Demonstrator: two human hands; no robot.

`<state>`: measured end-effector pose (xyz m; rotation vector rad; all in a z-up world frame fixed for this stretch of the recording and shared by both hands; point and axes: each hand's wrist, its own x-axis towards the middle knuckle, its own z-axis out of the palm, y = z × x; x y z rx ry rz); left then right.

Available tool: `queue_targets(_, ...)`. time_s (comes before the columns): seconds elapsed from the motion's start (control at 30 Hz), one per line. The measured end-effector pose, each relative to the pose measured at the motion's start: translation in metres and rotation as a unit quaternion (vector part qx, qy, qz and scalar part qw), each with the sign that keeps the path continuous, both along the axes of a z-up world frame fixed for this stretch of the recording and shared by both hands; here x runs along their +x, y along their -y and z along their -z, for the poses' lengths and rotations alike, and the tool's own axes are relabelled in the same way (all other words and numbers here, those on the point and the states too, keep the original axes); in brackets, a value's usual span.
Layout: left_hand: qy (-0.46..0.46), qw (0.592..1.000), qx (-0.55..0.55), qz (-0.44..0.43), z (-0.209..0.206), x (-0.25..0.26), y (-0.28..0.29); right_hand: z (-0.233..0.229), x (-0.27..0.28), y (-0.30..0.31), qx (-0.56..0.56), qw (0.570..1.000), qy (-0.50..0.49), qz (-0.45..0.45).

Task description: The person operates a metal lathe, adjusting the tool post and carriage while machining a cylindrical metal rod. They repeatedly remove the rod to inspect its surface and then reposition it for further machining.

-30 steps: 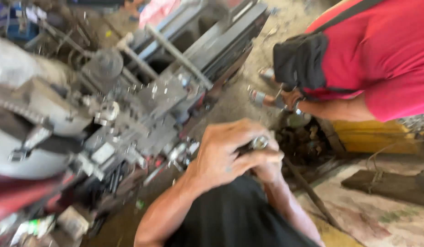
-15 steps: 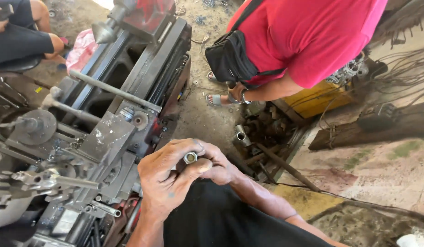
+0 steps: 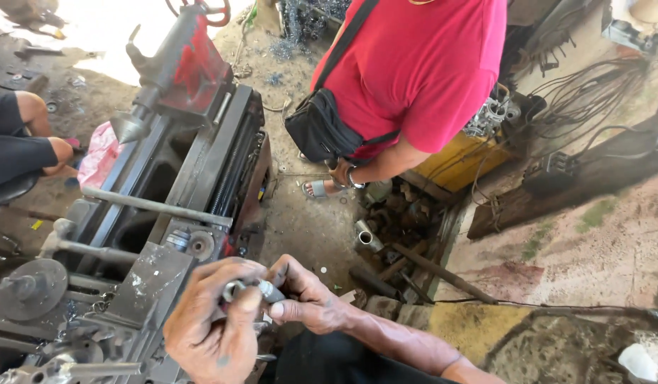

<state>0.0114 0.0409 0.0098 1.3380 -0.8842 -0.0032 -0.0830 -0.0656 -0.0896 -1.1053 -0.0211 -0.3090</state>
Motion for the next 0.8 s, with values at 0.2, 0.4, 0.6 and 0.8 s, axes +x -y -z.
queue_targets(0.2,0.062,0.992,0.090,-0.059,0.035,0.007,-0.001,-0.009,-0.003,0.010,-0.101,0.995,-0.004,0.023)
queue_targets(0.4,0.039,0.987,0.146,-0.061,0.036,0.004,-0.009,-0.003,-0.002,0.007,-0.210,0.976,0.007,0.057)
queue_targets(0.6,-0.097,0.978,0.158,-0.095,0.030,0.008,-0.003,0.012,-0.004,0.024,-0.287,0.954,-0.052,0.070)
queue_targets(0.8,-0.326,0.943,-0.003,-0.071,0.064,0.022,0.001,0.012,-0.009,0.030,-0.259,0.963,-0.014,0.069)
